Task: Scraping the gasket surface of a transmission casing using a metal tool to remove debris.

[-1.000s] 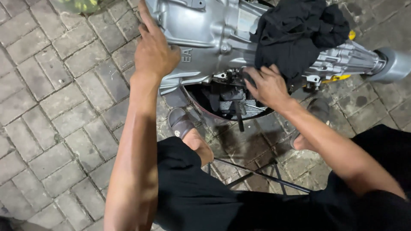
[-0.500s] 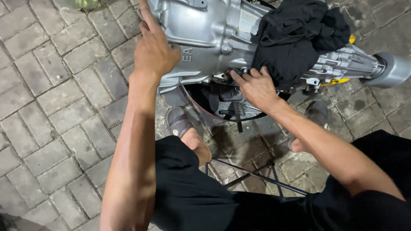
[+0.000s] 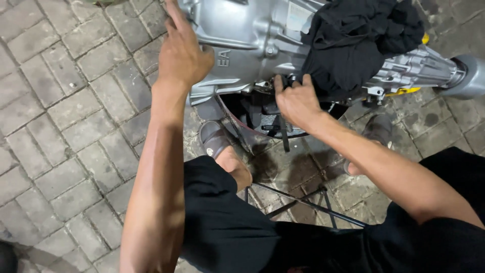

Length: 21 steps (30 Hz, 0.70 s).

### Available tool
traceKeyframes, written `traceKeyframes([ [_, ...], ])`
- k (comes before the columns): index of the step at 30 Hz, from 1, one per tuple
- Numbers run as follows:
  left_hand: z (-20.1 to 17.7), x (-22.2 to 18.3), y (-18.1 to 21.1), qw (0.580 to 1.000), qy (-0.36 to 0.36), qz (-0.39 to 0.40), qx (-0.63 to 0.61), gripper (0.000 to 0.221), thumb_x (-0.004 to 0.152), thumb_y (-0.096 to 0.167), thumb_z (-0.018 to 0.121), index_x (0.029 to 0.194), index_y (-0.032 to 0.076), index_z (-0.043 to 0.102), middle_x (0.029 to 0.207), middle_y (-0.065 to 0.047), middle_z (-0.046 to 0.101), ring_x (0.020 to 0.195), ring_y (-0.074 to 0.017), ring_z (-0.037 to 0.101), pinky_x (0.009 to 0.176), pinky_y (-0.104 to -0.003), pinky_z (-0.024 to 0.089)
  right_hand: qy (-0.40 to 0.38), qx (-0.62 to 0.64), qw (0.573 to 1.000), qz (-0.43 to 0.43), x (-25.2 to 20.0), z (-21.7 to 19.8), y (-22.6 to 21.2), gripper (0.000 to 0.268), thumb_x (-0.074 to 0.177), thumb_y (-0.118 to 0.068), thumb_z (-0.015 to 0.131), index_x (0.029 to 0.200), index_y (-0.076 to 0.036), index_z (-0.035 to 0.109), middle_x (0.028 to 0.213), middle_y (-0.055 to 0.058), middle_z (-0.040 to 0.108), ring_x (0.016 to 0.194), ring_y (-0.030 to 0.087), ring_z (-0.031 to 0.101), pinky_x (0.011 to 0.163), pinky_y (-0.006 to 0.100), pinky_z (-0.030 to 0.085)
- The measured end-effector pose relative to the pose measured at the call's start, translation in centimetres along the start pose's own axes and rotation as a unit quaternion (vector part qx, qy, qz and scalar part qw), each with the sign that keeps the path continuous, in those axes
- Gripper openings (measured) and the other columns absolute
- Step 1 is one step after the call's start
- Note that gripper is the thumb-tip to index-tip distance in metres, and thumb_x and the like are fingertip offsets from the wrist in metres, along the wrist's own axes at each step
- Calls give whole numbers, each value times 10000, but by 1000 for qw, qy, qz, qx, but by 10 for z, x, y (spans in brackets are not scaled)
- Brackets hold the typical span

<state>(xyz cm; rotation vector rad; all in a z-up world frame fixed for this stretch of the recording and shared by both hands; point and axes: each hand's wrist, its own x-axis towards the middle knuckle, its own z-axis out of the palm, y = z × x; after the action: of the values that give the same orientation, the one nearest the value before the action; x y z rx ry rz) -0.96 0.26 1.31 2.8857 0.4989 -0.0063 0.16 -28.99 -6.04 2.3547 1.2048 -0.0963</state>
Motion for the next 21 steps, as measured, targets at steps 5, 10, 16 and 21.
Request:
traceKeyframes([
  [5,-22,-7,12,988,-27,-10,-152,1150,924,165,766,1569,99,-183,1524,-366,432,1080,-533,655,911,-574,554,-47,253,966,32,-30,-15,32,556,986,-273,555,1461,0,465,700,101,760,1008,325,652,1030,483,395],
  [10,-9,-3,12,996,-26,-9,-89,1180,943,259,768,1554,45,-220,1536,-415,394,1126,-523,643,943,-519,570,190,326,924,64,-59,35,34,410,1029,-245,590,1419,-123,616,736,91,568,785,294,560,833,414,396],
  [16,-23,-3,18,994,-50,-30,-98,1137,940,195,710,1551,87,-242,1589,-470,275,1160,-529,639,982,-529,564,256,351,900,35,-22,7,12,373,1083,-154,528,1453,-125,565,1257,80,728,897,289,526,767,427,333],
  [21,-25,-4,18,993,-62,-39,-97,1179,935,196,740,1549,99,-261,1593,-481,243,1164,-510,651,999,-512,568,199,401,893,43,-9,-15,22,475,1045,-146,521,1513,-88,465,1346,140,670,1053,373,545,862,494,378],
])
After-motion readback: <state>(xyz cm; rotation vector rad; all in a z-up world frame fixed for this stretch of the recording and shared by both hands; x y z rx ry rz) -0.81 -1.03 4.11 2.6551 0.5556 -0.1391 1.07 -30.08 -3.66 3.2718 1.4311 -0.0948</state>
